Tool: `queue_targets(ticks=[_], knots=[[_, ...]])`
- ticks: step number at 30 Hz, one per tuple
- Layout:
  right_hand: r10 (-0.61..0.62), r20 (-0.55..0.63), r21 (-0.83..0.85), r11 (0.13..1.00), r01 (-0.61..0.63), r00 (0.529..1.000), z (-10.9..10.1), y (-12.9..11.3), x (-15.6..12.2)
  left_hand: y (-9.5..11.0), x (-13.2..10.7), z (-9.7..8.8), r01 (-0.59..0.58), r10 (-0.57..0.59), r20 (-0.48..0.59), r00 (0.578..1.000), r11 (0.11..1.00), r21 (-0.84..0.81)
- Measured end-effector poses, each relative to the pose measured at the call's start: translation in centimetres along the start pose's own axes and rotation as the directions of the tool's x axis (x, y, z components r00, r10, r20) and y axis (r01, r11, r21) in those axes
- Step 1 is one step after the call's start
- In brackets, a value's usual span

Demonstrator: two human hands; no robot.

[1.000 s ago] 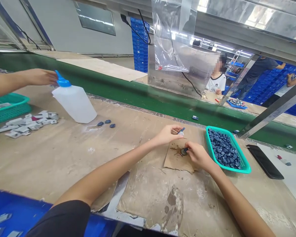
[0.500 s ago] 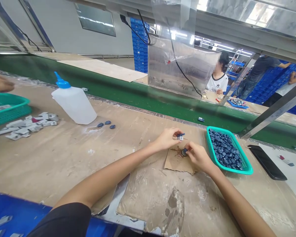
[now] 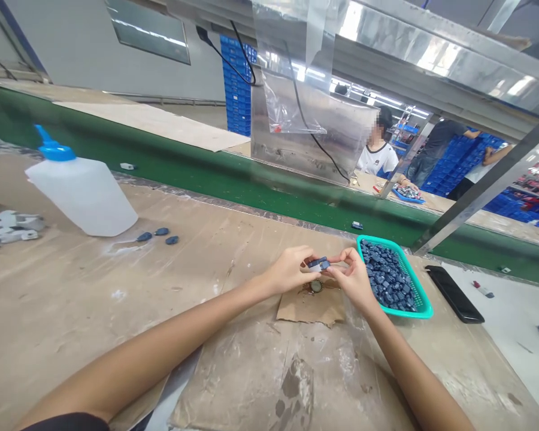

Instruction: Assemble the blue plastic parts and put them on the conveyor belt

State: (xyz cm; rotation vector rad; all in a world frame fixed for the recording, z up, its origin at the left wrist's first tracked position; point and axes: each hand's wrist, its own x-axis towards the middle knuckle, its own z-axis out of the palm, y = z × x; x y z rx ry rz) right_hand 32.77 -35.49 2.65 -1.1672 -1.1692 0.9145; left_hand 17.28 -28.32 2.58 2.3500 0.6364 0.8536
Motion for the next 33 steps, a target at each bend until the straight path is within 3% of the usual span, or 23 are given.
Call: queue_targets(ticks=[5, 9, 14, 16, 18, 21, 23, 33], knots=[[-0.043, -0.030, -0.066, 0.997, 0.041, 0.999, 0.5, 0.1, -0.3, 0.3, -0.1, -0.1, 0.024, -0.022, -0.042, 0.999, 0.999, 0.044], [-0.041, -0.069, -0.083, 0.996, 0.035, 0.997, 0.9, -0.2, -0.9, 0.5, -0.3, -0.2, -0.025, 0.031, -0.087, 0.996, 0.997, 0.070], [0.021, -0.082, 0.077, 0.997, -0.015, 0.996, 0.6, -1.0, -1.2, 0.7, -0.5, -0.3, -0.140, 0.146, -0.135, 0.980, 0.989, 0.052], [0.056, -0.028, 0.159, 0.986, -0.051, 0.998, 0.3, -1.4, -1.1, 0.9, -0.5, -0.4, -0.200, 0.200, -0.163, 0.966, 0.980, 0.021], [0.121, 0.111, 0.225, 0.964, -0.144, 0.986, 0.0, -1.9, -1.0, 1.2, -0.6, -0.5, -0.262, 0.256, -0.188, 0.948, 0.965, -0.007], [0.206, 0.359, 0.262, 0.914, -0.310, 0.910, -0.5, -2.5, -1.1, 1.7, -0.8, -0.7, -0.345, 0.334, -0.208, 0.919, 0.938, -0.018], [0.228, 0.435, 0.253, 0.898, -0.361, 0.871, -0.6, -2.7, -1.3, 2.1, -0.9, -0.8, -0.390, 0.379, -0.215, 0.900, 0.921, -0.009], [0.229, 0.372, 0.211, 0.923, -0.322, 0.900, 0.1, -3.1, -1.9, 2.8, -1.4, -0.4, -0.391, 0.402, -0.211, 0.891, 0.915, 0.096]])
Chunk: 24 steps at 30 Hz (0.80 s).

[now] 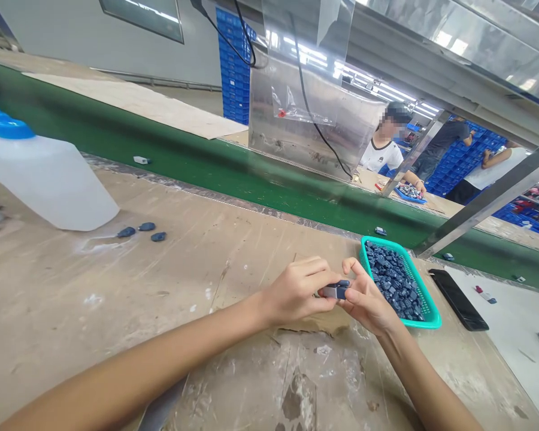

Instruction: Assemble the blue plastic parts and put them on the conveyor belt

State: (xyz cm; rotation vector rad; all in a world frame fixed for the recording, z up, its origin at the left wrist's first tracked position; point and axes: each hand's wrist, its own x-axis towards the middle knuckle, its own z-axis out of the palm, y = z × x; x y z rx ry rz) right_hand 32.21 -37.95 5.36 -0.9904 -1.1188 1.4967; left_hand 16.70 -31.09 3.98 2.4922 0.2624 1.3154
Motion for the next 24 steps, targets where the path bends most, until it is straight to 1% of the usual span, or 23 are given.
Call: queue_targets(ticks=[4, 6, 8, 10, 12, 14, 15, 16, 17, 18, 19, 20, 21, 22, 23, 24], knots=[[0.001, -0.006, -0.019, 1.000, -0.001, 1.000, -0.1, 0.1, 0.1, -0.2, -0.1, 0.1, 0.030, -0.030, -0.003, 1.000, 0.999, -0.013], [-0.006, 0.007, -0.010, 1.000, 0.006, 1.000, -0.2, 0.2, 0.0, -0.1, 0.0, 0.1, 0.025, -0.025, -0.017, 1.000, 1.000, -0.010], [-0.033, 0.013, 0.014, 0.999, 0.033, 0.999, -0.2, 0.4, -0.1, 0.1, 0.0, 0.1, -0.006, 0.007, -0.039, 0.999, 1.000, 0.020], [-0.056, 0.019, 0.041, 0.998, 0.055, 0.998, -0.1, 0.4, -0.3, 0.5, 0.1, 0.1, -0.058, 0.062, -0.059, 0.996, 0.996, 0.067], [-0.052, 0.043, 0.037, 0.998, 0.051, 0.998, -0.1, 0.2, -0.5, 1.0, 0.3, -0.1, -0.104, 0.114, -0.080, 0.990, 0.988, 0.114], [-0.041, 0.085, -0.047, 0.998, 0.045, 0.996, -0.4, -0.3, -0.5, 1.4, 0.6, -0.3, -0.123, 0.134, -0.074, 0.988, 0.984, 0.130], [-0.044, 0.097, -0.143, 0.988, 0.058, 0.994, -0.8, -0.7, -0.3, 1.3, 0.9, -0.5, -0.113, 0.121, -0.057, 0.991, 0.986, 0.123], [-0.069, 0.088, -0.284, 0.954, 0.092, 0.994, -1.4, -1.0, -0.2, 1.1, 1.2, -0.6, -0.083, 0.087, -0.032, 0.996, 0.991, 0.108], [-0.127, 0.054, -0.461, 0.877, 0.137, 0.990, -2.3, -1.4, 0.0, 0.5, 1.5, -0.8, -0.032, 0.032, 0.001, 0.999, 0.996, 0.089], [-0.222, 0.003, -0.649, 0.741, 0.171, 0.975, -3.5, -1.6, 0.3, -0.4, 1.8, -0.9, 0.040, -0.043, 0.035, 0.998, 0.997, 0.073], [-0.332, -0.041, -0.814, 0.558, 0.161, 0.943, -4.9, -1.7, 0.6, -1.6, 2.1, -1.0, 0.131, -0.134, 0.059, 0.989, 0.990, 0.061], [-0.433, -0.069, -0.929, 0.356, 0.100, 0.899, -6.5, -1.6, 0.8, -3.2, 2.4, -0.9, 0.232, -0.236, 0.072, 0.969, 0.971, 0.052], [-0.506, -0.085, -0.983, 0.184, 0.011, 0.858, -8.2, -1.4, 1.1, -5.0, 2.6, -0.9, 0.337, -0.340, 0.082, 0.937, 0.940, 0.050], [-0.531, -0.100, -0.995, 0.060, -0.080, 0.842, -9.9, -1.0, 1.3, -7.0, 2.8, -0.7, 0.436, -0.439, 0.080, 0.895, 0.898, 0.054], [-0.529, -0.120, -0.988, -0.017, -0.151, 0.840, -11.4, -0.5, 1.4, -9.1, 3.0, -0.6, 0.523, -0.528, 0.078, 0.846, 0.849, 0.073], [-0.518, -0.136, -0.980, -0.052, -0.190, 0.844, -12.6, 0.0, 1.6, -11.1, 3.1, -0.4, 0.587, -0.596, 0.074, 0.799, 0.801, 0.120]])
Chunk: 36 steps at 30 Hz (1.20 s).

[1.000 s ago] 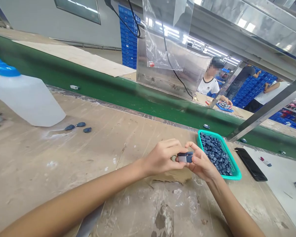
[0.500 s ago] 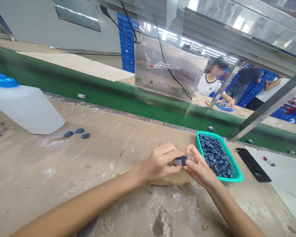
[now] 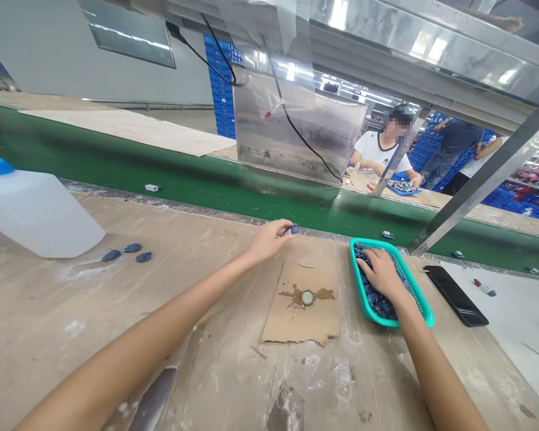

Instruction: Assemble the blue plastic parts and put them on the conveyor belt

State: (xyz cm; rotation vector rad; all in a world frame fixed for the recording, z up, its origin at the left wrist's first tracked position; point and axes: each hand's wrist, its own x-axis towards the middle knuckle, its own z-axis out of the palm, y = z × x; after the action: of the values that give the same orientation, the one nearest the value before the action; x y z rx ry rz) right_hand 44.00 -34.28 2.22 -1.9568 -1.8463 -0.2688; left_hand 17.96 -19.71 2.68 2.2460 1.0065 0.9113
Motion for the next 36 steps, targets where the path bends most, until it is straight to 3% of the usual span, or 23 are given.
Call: queue_targets(ticks=[4, 9, 15, 20, 23, 25, 30, 32, 36], knots=[[0.022, 0.022, -0.048, 0.999, -0.021, 1.000, 1.9, 1.9, -0.2, -4.6, 4.5, 0.8, 0.122, -0.118, -0.032, 0.993, 0.965, 0.232], [0.018, -0.009, -0.080, 0.997, -0.018, 1.000, 2.1, 1.5, -0.3, -6.8, 7.6, 0.9, 0.152, -0.126, -0.103, 0.987, 0.937, 0.315], [0.033, -0.004, -0.077, 0.996, -0.034, 0.999, 2.5, 2.2, -0.3, -8.5, 8.6, 0.4, 0.123, -0.117, -0.039, 0.992, 0.906, 0.404], [0.149, 0.037, -0.059, 0.987, -0.146, 0.988, 1.8, 1.8, 0.1, -10.7, 7.5, -3.0, 0.219, -0.177, -0.132, 0.975, 0.847, 0.484], [0.220, 0.068, -0.044, 0.975, -0.217, 0.973, 1.0, 1.1, 0.4, -12.6, 6.0, -6.3, 0.372, -0.274, -0.259, 0.926, 0.776, 0.509], [0.243, 0.065, -0.049, 0.970, -0.240, 0.968, 0.9, 0.6, 0.4, -13.9, 5.0, -8.3, 0.525, -0.374, -0.372, 0.850, 0.660, 0.537], [0.258, 0.029, -0.065, 0.964, -0.256, 0.966, 1.5, -0.2, 0.2, -15.4, 3.4, -10.9, 0.658, -0.390, -0.548, 0.740, 0.592, 0.465], [0.252, 0.012, -0.054, 0.966, -0.251, 0.968, 1.5, -0.3, 0.1, -15.1, 3.5, -11.3, 0.678, -0.435, -0.530, 0.728, 0.574, 0.459], [0.232, -0.019, 0.000, 0.973, -0.232, 0.973, 1.1, -0.3, 0.0, -14.4, 4.2, -11.9, 0.674, -0.597, -0.345, 0.724, 0.505, 0.539]])
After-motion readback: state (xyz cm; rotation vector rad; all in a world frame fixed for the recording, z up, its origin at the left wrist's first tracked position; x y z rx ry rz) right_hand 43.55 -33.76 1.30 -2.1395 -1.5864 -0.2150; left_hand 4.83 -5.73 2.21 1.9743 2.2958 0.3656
